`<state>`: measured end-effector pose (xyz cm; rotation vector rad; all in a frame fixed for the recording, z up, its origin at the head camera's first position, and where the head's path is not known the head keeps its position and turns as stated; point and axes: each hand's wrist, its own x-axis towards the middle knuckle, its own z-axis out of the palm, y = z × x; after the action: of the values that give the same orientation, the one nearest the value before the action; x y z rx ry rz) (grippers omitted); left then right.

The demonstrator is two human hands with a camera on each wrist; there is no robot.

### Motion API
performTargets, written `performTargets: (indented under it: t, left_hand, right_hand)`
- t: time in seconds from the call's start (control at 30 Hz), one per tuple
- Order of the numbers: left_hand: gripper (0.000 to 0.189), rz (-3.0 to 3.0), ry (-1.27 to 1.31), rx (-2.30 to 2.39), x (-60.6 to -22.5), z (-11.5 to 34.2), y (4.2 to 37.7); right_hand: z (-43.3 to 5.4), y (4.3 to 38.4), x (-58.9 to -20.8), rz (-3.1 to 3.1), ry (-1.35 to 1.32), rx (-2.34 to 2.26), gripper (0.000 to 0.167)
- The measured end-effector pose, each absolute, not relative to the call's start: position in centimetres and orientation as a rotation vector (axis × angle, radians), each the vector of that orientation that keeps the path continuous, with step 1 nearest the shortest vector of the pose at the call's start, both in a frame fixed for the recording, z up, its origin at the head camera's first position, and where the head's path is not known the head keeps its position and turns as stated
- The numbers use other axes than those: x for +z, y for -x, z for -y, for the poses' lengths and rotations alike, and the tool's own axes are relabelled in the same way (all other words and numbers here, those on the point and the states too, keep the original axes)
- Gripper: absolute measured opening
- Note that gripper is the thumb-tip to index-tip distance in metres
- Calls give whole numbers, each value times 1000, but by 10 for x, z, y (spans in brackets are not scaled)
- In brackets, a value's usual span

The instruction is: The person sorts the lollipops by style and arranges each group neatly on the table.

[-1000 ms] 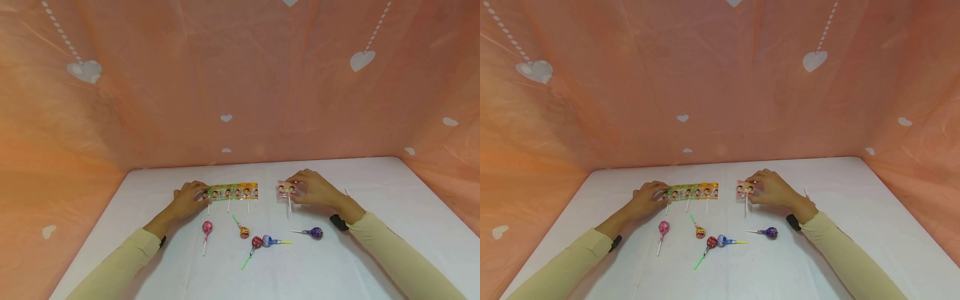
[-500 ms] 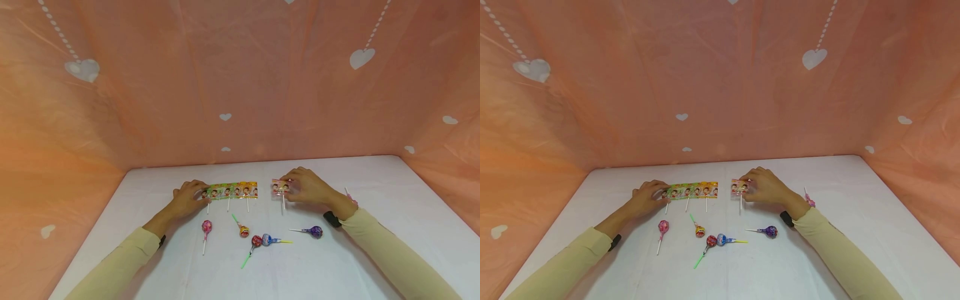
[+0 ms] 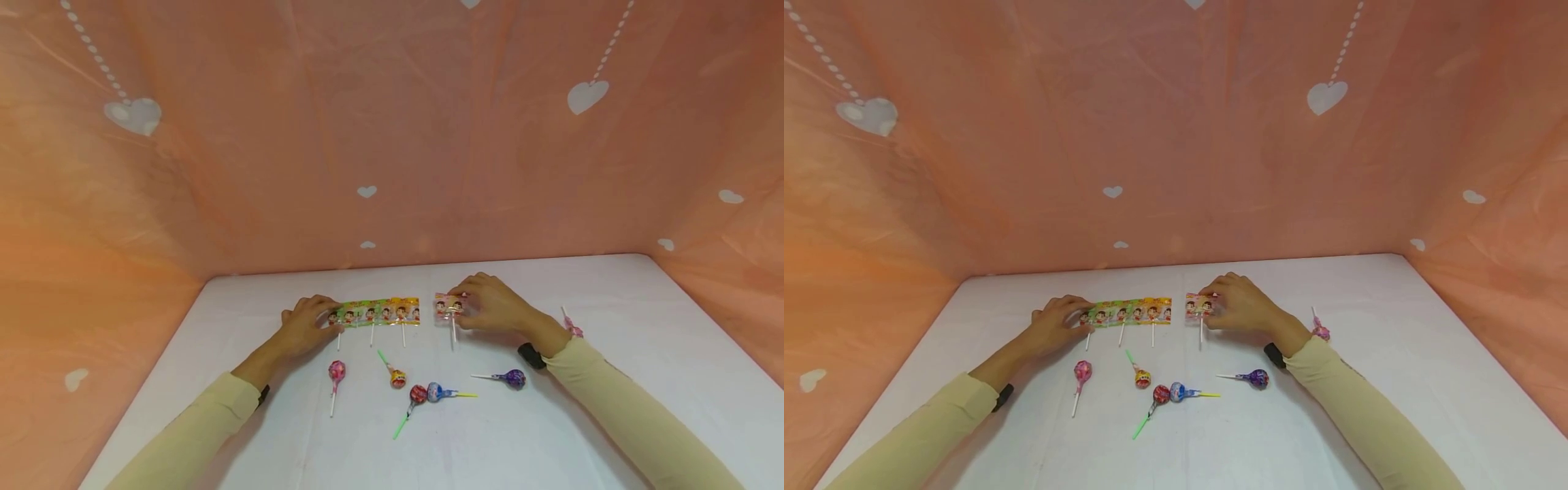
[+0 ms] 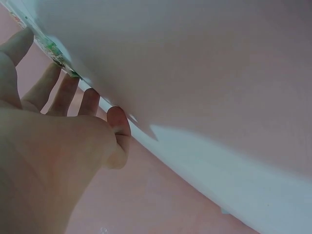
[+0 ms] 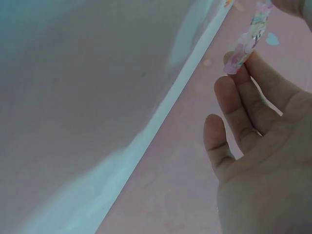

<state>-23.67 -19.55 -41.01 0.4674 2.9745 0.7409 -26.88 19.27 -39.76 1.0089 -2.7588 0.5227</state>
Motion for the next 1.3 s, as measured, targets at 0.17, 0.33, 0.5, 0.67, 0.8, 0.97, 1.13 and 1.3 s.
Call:
performTargets:
  t: [0.17, 0.33, 0.5, 0.67, 0.8, 0.97, 1.13, 1.3]
  left_hand:
    - [49, -2981, -458, 736, -410, 196, 235]
    - [48, -2980, -461, 743, -409, 196, 235]
    - [48, -2983, -458, 738, -409, 195, 235]
    - [48, -2981, -457, 740, -409, 195, 235]
    - [48, -2980, -454, 737, -409, 195, 236]
    - [48, -2984, -458, 738, -410, 195, 236]
    - [49, -2987, -459, 744, -410, 194, 236]
    - [48, -2992, -464, 740, -411, 194, 236]
  right_hand:
    - [-189, 271, -398, 2759, -1010, 495, 46]
    - [-185, 272, -399, 2784, -1005, 493, 47]
    - [-181, 276, -401, 2829, -990, 453, 49]
    - [-179, 278, -403, 2831, -998, 430, 50]
    - [-177, 278, -402, 2822, -1015, 422, 49]
    - [-173, 278, -401, 2845, -1011, 406, 51]
    - [-171, 278, -400, 2872, -1007, 391, 52]
    - [-169, 278, -399, 2892, -1012, 383, 53]
